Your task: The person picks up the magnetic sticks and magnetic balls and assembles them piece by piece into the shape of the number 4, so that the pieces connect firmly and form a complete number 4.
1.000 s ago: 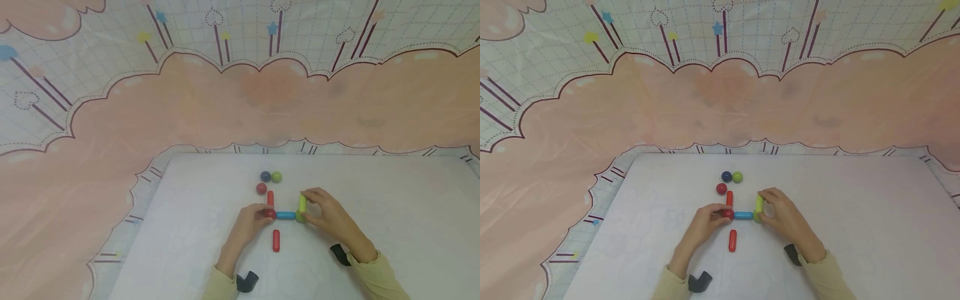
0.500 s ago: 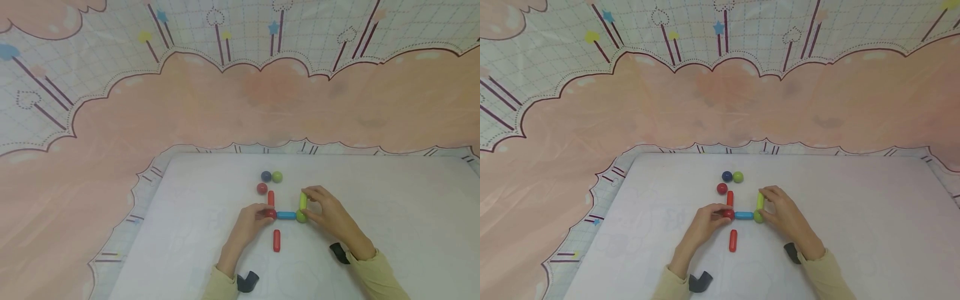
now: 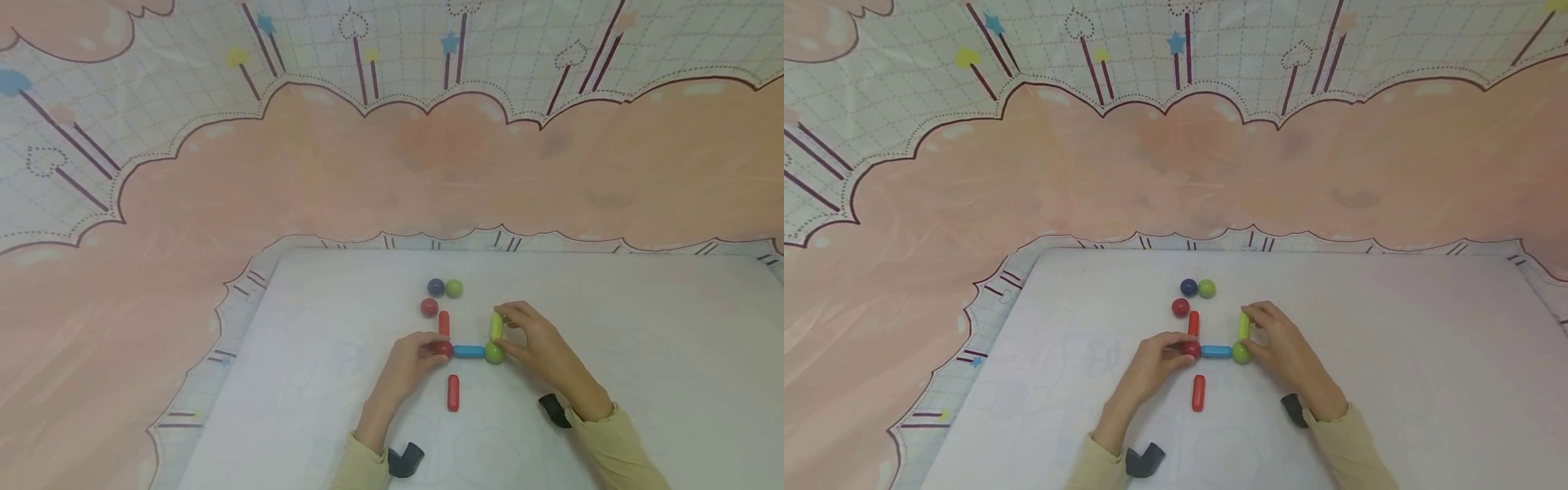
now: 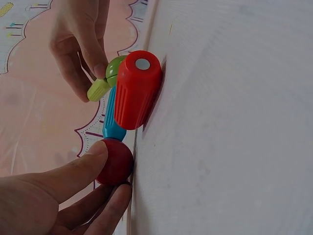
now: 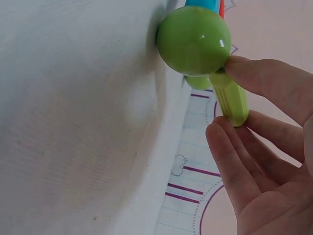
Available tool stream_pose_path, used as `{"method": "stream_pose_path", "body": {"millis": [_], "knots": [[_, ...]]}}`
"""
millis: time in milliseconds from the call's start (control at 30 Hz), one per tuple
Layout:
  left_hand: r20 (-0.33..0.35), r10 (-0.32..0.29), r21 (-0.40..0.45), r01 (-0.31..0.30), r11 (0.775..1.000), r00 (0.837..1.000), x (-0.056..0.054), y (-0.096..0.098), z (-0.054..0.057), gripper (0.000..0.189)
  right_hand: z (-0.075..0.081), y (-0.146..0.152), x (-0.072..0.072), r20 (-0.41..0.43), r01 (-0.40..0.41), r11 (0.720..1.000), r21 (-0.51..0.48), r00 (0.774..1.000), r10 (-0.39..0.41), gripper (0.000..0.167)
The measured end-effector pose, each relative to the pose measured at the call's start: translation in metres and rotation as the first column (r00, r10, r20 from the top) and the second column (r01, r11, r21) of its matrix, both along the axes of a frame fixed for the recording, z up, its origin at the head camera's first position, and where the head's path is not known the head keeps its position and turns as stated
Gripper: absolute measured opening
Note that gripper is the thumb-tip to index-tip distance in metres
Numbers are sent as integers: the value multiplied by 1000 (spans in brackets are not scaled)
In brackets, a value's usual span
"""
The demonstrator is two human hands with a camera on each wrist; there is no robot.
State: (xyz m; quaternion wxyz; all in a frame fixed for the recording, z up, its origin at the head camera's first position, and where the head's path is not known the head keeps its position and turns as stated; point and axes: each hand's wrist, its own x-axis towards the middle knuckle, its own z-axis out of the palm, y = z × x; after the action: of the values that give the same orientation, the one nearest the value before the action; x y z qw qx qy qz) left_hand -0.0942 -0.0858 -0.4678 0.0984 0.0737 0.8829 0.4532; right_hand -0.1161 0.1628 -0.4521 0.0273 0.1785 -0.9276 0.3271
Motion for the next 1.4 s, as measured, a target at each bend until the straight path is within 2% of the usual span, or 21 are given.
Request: {"method": "stream_pose_path", "body": {"millis": [833, 1400], "knots": [[14, -4, -3, 4, 1000, 1000, 0, 1, 0, 38, 2, 2, -1, 20, -32, 999, 18, 999, 32, 55], [9, 8, -6, -7, 1000, 1000, -1, 2, -1, 36, -3, 2, -5, 45, -37, 999, 8, 998, 36, 50]]}}
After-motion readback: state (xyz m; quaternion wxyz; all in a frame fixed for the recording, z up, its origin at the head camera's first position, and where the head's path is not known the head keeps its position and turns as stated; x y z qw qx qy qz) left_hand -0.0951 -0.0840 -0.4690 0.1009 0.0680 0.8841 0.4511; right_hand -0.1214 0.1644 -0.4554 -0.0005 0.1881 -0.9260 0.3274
